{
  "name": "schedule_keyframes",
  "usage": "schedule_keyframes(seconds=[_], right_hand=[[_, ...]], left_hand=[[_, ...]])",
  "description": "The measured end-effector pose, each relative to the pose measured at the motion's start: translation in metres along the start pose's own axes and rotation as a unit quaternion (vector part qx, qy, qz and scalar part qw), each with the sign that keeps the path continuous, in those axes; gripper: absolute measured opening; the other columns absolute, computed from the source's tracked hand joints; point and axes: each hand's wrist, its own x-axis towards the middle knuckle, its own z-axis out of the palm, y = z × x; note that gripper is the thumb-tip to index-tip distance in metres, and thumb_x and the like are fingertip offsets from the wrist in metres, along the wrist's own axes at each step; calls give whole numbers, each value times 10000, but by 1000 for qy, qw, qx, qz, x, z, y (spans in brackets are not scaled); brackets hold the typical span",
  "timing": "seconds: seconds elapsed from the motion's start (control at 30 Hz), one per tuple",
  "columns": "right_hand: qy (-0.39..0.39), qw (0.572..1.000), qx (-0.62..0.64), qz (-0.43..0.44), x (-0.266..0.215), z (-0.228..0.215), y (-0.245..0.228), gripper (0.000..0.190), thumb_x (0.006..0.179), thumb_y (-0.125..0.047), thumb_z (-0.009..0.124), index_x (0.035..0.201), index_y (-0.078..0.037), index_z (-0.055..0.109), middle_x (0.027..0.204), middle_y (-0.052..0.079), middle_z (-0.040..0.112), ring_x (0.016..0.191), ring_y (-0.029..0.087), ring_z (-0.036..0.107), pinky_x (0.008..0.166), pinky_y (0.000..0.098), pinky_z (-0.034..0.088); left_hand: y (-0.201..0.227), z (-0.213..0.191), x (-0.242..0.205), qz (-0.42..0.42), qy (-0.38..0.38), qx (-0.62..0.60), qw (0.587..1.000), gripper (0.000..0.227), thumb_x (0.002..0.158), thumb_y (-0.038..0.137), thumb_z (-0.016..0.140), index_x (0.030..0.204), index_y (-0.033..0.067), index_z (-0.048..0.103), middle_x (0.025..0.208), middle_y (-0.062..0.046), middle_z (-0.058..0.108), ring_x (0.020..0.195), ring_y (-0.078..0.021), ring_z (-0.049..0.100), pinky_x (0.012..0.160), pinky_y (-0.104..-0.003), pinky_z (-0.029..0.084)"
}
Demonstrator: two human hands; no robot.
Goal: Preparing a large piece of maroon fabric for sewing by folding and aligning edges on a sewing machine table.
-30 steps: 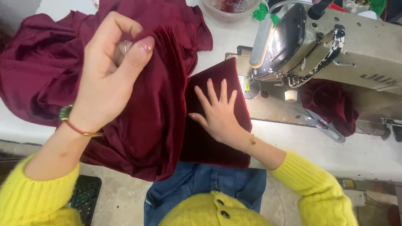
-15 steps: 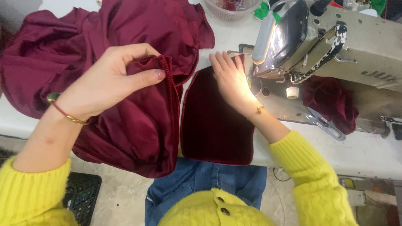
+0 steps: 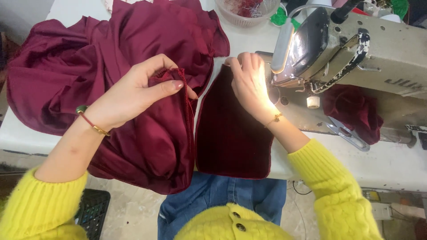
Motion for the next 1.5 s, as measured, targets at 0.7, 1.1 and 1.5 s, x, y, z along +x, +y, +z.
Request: schedule_keyframes(seconds=[0.7, 1.1, 1.5], right_hand=[[-135, 956, 238, 106, -2, 14, 13, 247, 764, 61, 514, 849, -126, 377, 721, 26, 483, 692, 313, 456, 788, 400, 334], [-91, 872, 419, 238, 16, -4, 3, 202, 865, -21, 659, 984, -149, 559, 943, -30, 633, 877, 116, 623, 882, 283, 486], [-187, 942, 272, 55, -58, -94, -18, 171, 1030, -219, 613, 1142, -92, 635, 1169, 86, 637, 1119, 270, 608, 976, 411, 436]], left_hand=[[-14, -1, 4, -21, 8, 8, 1000, 80, 1011, 168, 620, 1025, 132, 550, 1009, -29, 806, 959, -65, 621, 918, -230, 475], [-28, -4, 7, -46, 35, 46, 997, 110, 994, 202, 672, 1062, 144, 607, 988, 56, 707, 917, -55, 537, 888, -224, 450], [-138, -20, 134, 190, 352, 765, 505, 254, 991, 136, 627, 1245, 147, 626, 794, -1, 584, 812, -222, 554, 918, -455, 462]])
